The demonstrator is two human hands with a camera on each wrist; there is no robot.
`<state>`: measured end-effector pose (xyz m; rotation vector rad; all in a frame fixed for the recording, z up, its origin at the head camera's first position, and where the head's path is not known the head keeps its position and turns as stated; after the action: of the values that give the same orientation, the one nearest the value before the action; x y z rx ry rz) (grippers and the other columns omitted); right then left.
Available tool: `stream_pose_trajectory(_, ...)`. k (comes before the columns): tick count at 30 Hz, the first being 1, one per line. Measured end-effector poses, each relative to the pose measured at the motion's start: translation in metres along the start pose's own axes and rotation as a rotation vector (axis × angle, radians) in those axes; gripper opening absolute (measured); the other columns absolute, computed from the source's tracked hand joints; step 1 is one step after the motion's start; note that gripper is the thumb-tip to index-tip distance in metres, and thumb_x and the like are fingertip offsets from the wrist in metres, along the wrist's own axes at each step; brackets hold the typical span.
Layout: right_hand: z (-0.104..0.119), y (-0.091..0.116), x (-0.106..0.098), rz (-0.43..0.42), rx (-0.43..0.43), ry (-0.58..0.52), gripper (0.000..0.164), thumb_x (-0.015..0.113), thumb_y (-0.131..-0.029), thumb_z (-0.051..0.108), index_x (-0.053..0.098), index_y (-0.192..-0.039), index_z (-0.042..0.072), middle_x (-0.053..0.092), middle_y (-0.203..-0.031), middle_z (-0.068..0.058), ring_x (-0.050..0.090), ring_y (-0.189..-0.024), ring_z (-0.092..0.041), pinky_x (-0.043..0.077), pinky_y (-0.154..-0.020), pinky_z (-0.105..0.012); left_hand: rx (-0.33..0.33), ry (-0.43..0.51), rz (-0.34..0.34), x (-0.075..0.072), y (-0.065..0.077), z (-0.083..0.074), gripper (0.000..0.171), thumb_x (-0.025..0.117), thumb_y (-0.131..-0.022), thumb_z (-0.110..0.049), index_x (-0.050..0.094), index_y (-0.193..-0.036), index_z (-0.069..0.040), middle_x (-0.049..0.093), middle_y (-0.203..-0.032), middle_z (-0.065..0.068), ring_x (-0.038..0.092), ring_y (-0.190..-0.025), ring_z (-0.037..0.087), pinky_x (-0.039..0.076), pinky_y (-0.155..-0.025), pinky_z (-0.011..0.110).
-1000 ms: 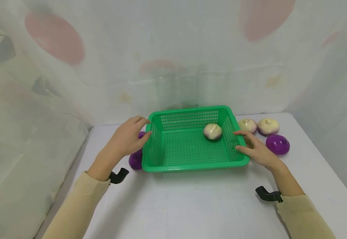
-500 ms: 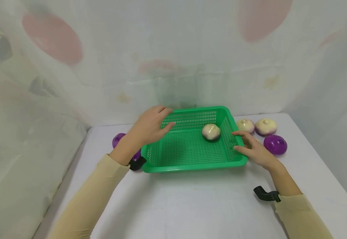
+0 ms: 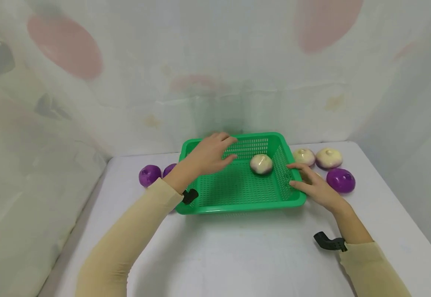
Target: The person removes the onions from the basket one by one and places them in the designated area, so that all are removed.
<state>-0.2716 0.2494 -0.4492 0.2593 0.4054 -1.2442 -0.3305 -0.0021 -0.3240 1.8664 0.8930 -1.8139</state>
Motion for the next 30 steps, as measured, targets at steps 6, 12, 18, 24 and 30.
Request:
stream_pose_trajectory(6, -0.001, 0.001, -0.002, -0.009, -0.005, -0.004, 0.054, 0.060, -0.104, 0.029, 0.038, -0.151, 0.014, 0.015, -0.166, -0.022, 0.006, -0.151, -0.051, 0.012, -0.113, -0.075, -0.002, 0.005, 0.025, 0.015, -0.018, -0.004, 0.048, 0.058, -0.104, -0.036, 0.052, -0.145, -0.011, 0.053, -0.141, 0.009, 0.051, -0.129, 0.028, 0.043, -0.107, 0.043)
stream_pose_trajectory(12, -0.004, 0.002, -0.002, -0.007, -0.005, -0.004, 0.054, 0.060, -0.104, 0.029, 0.038, -0.151, 0.014, 0.015, -0.166, -0.022, 0.008, -0.150, -0.053, 0.013, -0.112, -0.075, -0.024, -0.014, 0.071, 0.030, -0.033, -0.008, 0.051, 0.055, -0.105, -0.039, 0.048, -0.149, -0.014, 0.048, -0.145, 0.010, 0.047, -0.133, 0.030, 0.044, -0.106, 0.045)
stream_pose_trajectory(18, -0.004, 0.002, -0.003, -0.016, -0.003, -0.002, 0.053, 0.060, -0.104, 0.029, 0.039, -0.151, 0.016, 0.016, -0.166, -0.022, 0.009, -0.150, -0.052, 0.014, -0.113, -0.074, -0.037, -0.041, 0.101, 0.045, -0.047, -0.010, 0.051, 0.054, -0.105, -0.040, 0.047, -0.150, -0.017, 0.048, -0.146, 0.008, 0.047, -0.133, 0.028, 0.045, -0.104, 0.045)
stream_pose_trajectory(24, -0.002, 0.001, -0.002, -0.014, -0.005, -0.002, 0.055, 0.061, -0.103, 0.027, 0.038, -0.152, 0.014, 0.015, -0.165, -0.024, 0.010, -0.150, -0.053, 0.015, -0.111, -0.075, -0.033, -0.118, 0.173, 0.064, -0.057, -0.010, 0.055, 0.055, -0.104, -0.039, 0.043, -0.153, -0.017, 0.046, -0.148, 0.008, 0.046, -0.133, 0.029, 0.042, -0.108, 0.050)
stream_pose_trajectory(30, -0.002, 0.001, -0.001, -0.024, -0.008, 0.005, 0.054, 0.062, -0.103, 0.027, 0.040, -0.151, 0.015, 0.018, -0.165, -0.022, 0.011, -0.150, -0.051, 0.015, -0.112, -0.075, -0.026, -0.166, 0.224, 0.082, -0.062, -0.013, 0.055, 0.052, -0.105, -0.040, 0.041, -0.154, -0.018, 0.044, -0.150, 0.008, 0.044, -0.135, 0.029, 0.040, -0.109, 0.051)
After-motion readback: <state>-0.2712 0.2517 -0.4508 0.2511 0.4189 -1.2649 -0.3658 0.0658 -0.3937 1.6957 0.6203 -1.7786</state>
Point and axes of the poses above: each hand's wrist, its own y-axis away from the middle knuckle, its own x-axis out of the palm, z = x × y, the point moved 9 cm from there along -y, towards the middle knuckle
